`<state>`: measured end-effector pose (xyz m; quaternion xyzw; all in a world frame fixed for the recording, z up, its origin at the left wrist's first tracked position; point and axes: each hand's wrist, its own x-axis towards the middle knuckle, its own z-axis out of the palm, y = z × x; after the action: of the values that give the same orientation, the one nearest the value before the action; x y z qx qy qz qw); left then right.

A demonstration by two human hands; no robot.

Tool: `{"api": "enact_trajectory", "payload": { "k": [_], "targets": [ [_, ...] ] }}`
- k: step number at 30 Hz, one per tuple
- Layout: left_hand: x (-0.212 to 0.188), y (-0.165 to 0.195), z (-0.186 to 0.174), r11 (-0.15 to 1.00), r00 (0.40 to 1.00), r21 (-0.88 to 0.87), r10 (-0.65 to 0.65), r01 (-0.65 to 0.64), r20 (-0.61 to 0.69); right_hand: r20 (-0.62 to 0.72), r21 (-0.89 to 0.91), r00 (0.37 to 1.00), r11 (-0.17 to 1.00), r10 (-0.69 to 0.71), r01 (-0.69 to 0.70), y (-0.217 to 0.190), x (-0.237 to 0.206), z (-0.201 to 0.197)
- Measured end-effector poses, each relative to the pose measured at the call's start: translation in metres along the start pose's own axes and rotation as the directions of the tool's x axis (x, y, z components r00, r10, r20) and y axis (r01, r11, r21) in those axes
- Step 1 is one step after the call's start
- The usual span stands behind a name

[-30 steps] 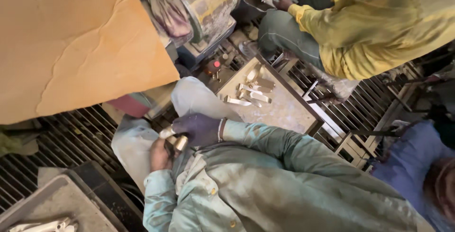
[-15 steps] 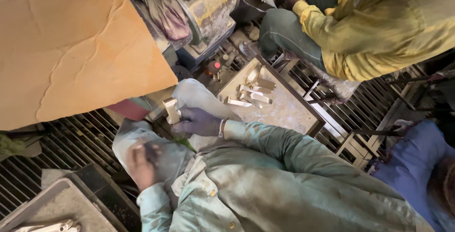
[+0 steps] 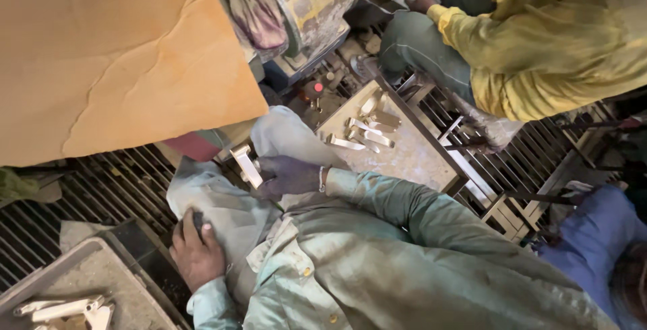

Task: The person sits on the floor and repeatedly picks up brass-colored metal parts from a container. They rub each part against a grinding wheel to smooth the surface, then place the finished parts onto a nearby tray.

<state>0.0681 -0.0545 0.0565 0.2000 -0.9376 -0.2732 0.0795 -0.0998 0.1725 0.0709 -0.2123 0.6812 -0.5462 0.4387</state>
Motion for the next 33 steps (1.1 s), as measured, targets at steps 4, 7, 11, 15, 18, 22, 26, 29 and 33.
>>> {"api": "enact_trajectory", "payload": {
  "k": [4, 7, 11, 15, 18, 22, 26, 29, 33],
  "targets": [
    [0.012, 0.001, 0.01, 0.982, 0.983, 0.08, -0.177, 0.173, 0.049, 0.013, -0.061, 1.0, 0.998, 0.028, -0.027, -0.002, 0.001, 0.001],
    [0.027, -0.008, 0.025, 0.994, 0.991, -0.069, 0.081, -0.088, -0.104, 0.0, -0.16, 0.972, 0.96, -0.233, 0.23, 0.0, 0.005, 0.003],
    [0.05, -0.015, 0.063, 0.866, 0.998, -0.499, 0.055, -0.039, 0.017, 0.082, -0.087, 0.994, 0.994, -0.065, 0.073, 0.002, 0.009, 0.006],
    [0.065, -0.007, 0.096, 0.551, 0.974, -0.822, 0.073, 0.141, 0.216, 0.101, -0.273, 0.985, 0.948, -0.142, 0.165, -0.002, 0.015, 0.006],
    [0.067, -0.004, 0.103, 0.397, 0.954, -0.9, 0.15, 0.182, 0.26, 0.147, -0.113, 0.987, 0.99, -0.072, 0.089, -0.005, 0.017, 0.008],
    [0.066, -0.006, 0.105, 0.365, 0.962, -0.913, 0.124, 0.182, 0.242, 0.13, -0.273, 0.991, 0.961, 0.005, 0.031, -0.006, 0.023, 0.008],
    [0.07, -0.015, 0.117, 0.365, 0.964, -0.906, 0.07, 0.214, 0.256, 0.131, -0.277, 0.99, 0.961, 0.053, -0.015, -0.004, 0.035, 0.005],
    [0.076, -0.021, 0.131, 0.418, 0.97, -0.88, -0.018, 0.227, 0.241, 0.143, -0.17, 0.979, 0.978, 0.144, -0.119, -0.003, 0.046, 0.004],
    [0.084, -0.026, 0.151, 0.393, 0.954, -0.871, -0.174, 0.295, 0.244, 0.209, 0.03, 0.964, 0.984, 0.168, -0.177, -0.008, 0.059, 0.004]
  ]
}}
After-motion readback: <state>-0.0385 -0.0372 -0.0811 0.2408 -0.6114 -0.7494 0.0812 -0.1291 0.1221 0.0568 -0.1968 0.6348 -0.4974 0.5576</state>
